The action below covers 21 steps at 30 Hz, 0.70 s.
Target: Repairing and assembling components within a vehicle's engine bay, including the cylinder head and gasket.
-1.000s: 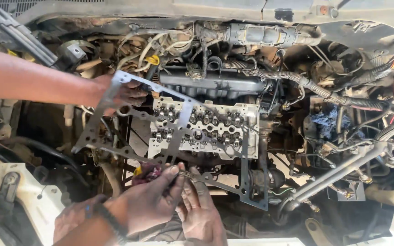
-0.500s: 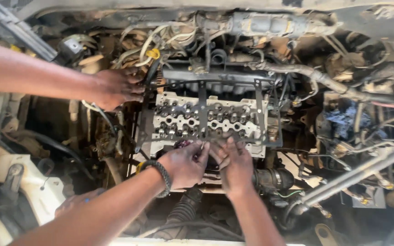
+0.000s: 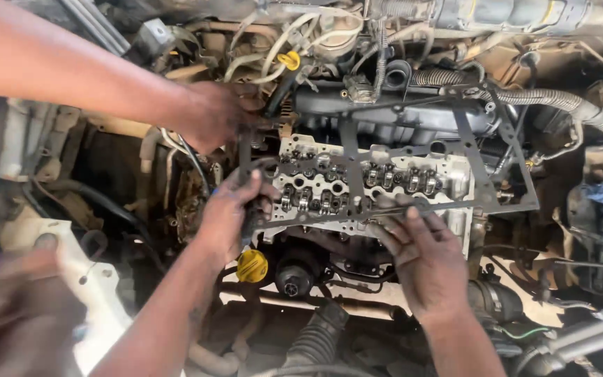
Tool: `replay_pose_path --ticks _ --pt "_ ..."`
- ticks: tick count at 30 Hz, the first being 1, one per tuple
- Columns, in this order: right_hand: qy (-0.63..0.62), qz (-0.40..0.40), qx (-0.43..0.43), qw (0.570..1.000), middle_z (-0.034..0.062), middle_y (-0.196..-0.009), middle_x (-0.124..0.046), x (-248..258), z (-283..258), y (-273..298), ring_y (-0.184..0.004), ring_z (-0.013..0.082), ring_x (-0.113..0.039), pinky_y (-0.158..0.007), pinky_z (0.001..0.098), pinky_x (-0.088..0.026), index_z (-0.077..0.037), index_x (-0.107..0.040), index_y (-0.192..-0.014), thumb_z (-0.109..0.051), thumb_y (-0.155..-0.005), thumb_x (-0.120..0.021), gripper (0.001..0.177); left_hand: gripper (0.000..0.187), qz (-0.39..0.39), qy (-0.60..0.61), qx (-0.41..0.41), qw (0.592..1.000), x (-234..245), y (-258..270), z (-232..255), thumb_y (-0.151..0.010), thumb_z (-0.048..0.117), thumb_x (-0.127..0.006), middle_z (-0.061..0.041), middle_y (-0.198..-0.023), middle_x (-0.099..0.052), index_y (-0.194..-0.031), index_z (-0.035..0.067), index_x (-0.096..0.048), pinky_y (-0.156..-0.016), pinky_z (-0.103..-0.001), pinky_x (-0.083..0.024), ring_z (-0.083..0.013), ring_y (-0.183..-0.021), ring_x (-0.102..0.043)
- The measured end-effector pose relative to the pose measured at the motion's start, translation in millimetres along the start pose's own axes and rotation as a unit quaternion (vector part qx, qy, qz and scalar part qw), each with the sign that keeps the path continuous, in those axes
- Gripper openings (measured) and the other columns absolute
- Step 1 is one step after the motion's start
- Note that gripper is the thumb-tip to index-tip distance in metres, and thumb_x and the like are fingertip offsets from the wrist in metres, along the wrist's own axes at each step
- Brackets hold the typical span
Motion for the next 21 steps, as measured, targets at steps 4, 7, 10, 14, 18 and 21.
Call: replay_pose_path --ticks 4,7,10,14,18,21 --pt "0.037 0.129 0.070 0.989 0.0097 -0.109 -0.075 24 -34 3 -0.099 0.0216 -0.070 -0.093 0.0387 -0.057 -0.010 -0.068 -0.119 -0.027 -0.099 -0.060 0.027 0.031 -0.084 -0.090 -0.025 0.992 1 -25 -19 -0.107 0.034 -0.056 -0.009 -0.088 -0.071 -0.114 0.004 -0.059 -0.070 -0.033 -0.053 -0.0164 -0.077 -0.063" --pt "0.007 0.182 0.106 0.978 0.0064 -0.099 -0.072 73 -48 -11 -0.090 0.0198 -0.068 -0.086 0.0379 -0.056 -0.011 -0.066 -0.116 -0.033 -0.103 -0.061 0.026 0.029 -0.115 -0.131 0.016 0.985 -5 -20 -14 -0.105 0.035 -0.052 -0.004 -0.085 -0.072 -0.109 0.007 -0.062 -0.069 -0.033 -0.055 -0.0142 -0.077 -0.067" --pt "0.057 0.209 0.105 0.971 0.0031 -0.091 -0.069 94 -73 -12 -0.083 0.0177 -0.065 -0.079 0.0370 -0.054 -0.013 -0.065 -0.114 -0.029 -0.104 -0.065 0.019 0.028 -0.109 -0.158 0.043 0.981 -11 -24 -13 -0.103 0.034 -0.050 -0.002 -0.082 -0.071 -0.107 0.010 -0.065 -0.067 -0.033 -0.054 -0.0137 -0.076 -0.067" --pt "0.153 0.192 0.070 0.967 0.0032 -0.085 -0.071 92 -95 -22 -0.079 0.0175 -0.069 -0.072 0.0348 -0.056 -0.010 -0.064 -0.110 -0.030 -0.100 -0.067 0.023 0.029 -0.057 -0.204 0.027 0.977 4 -31 -17 -0.106 0.032 -0.050 -0.003 -0.080 -0.068 -0.107 0.008 -0.067 -0.068 -0.032 -0.049 -0.0141 -0.076 -0.062" --pt "0.243 0.201 0.066 0.947 0.0043 -0.087 -0.073 121 -105 -30 -0.077 0.0167 -0.070 -0.067 0.0329 -0.054 -0.007 -0.068 -0.113 -0.029 -0.096 -0.071 0.028 0.028 -0.034 -0.233 0.004 0.972 11 -40 -22 -0.107 0.028 -0.051 -0.004 -0.079 -0.066 -0.109 0.006 -0.067 -0.068 -0.032 -0.048 -0.0146 -0.076 -0.061" --pt "0.458 0.194 0.062 0.865 0.0091 -0.094 -0.078 123 -98 -33 -0.079 0.0164 -0.070 -0.070 0.0315 -0.054 -0.002 -0.074 -0.117 -0.022 -0.095 -0.075 0.030 0.024 0.012 -0.253 -0.011 0.967 26 -45 -30 -0.105 0.023 -0.053 -0.006 -0.081 -0.067 -0.118 0.007 -0.066 -0.065 -0.035 -0.050 -0.0186 -0.072 -0.060"
Point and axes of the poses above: each hand's wrist, its own y-axis away from the middle knuckle, its own x-axis out of the back of the hand, z = x × y, the point moved 5 cm from there along -y, towards the middle knuckle
